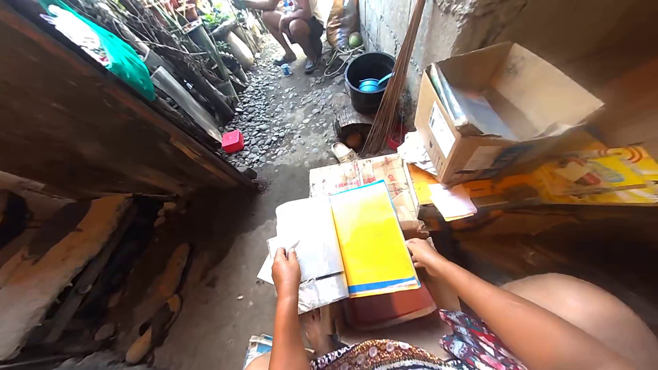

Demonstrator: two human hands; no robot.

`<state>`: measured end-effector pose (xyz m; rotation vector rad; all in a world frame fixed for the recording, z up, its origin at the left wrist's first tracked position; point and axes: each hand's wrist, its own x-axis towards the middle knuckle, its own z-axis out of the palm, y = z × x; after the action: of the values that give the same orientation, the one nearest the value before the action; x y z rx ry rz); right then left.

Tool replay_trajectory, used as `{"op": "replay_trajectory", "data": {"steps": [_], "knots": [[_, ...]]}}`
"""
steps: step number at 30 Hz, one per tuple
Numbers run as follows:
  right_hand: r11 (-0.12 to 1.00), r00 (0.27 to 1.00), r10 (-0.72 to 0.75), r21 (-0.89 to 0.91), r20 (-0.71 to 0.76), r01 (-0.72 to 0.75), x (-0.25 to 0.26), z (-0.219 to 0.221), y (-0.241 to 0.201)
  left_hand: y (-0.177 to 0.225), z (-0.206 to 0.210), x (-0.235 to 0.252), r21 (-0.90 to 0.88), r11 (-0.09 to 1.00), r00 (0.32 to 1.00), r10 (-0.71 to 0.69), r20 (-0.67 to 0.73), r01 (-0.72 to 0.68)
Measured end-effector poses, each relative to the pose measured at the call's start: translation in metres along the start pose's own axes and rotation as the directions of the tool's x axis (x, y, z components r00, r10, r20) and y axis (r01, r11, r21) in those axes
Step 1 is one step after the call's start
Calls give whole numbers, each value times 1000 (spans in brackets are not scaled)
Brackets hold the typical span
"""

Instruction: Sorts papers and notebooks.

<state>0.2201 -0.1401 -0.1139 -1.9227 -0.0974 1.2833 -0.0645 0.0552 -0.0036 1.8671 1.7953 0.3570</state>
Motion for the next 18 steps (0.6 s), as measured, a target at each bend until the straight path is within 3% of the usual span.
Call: {"op": "replay_trajectory", "data": {"steps": [4, 7, 12, 14, 18], "knots": [[988, 996, -93, -123, -16, 90, 5, 8, -3, 3, 2, -3, -41, 999, 1000, -2, -29, 1], [975, 980, -197, -100, 2, 197, -11, 15, -20, 4, 6, -6, -94, 995, 999, 32, -27, -34], [888, 881, -446, 197, 157, 415, -44, 37, -38, 3, 31, -11, -232, 959, 972, 195, 127, -162], [843, 834, -502, 346, 230, 413, -52, 48, -42, 8, 41, -18, -382, 910, 940, 257, 223, -158], [809, 776, -537, 462, 331, 363, -61, 67, -45, 27, 47, -38, -599, 790, 913, 329, 240, -127]]}}
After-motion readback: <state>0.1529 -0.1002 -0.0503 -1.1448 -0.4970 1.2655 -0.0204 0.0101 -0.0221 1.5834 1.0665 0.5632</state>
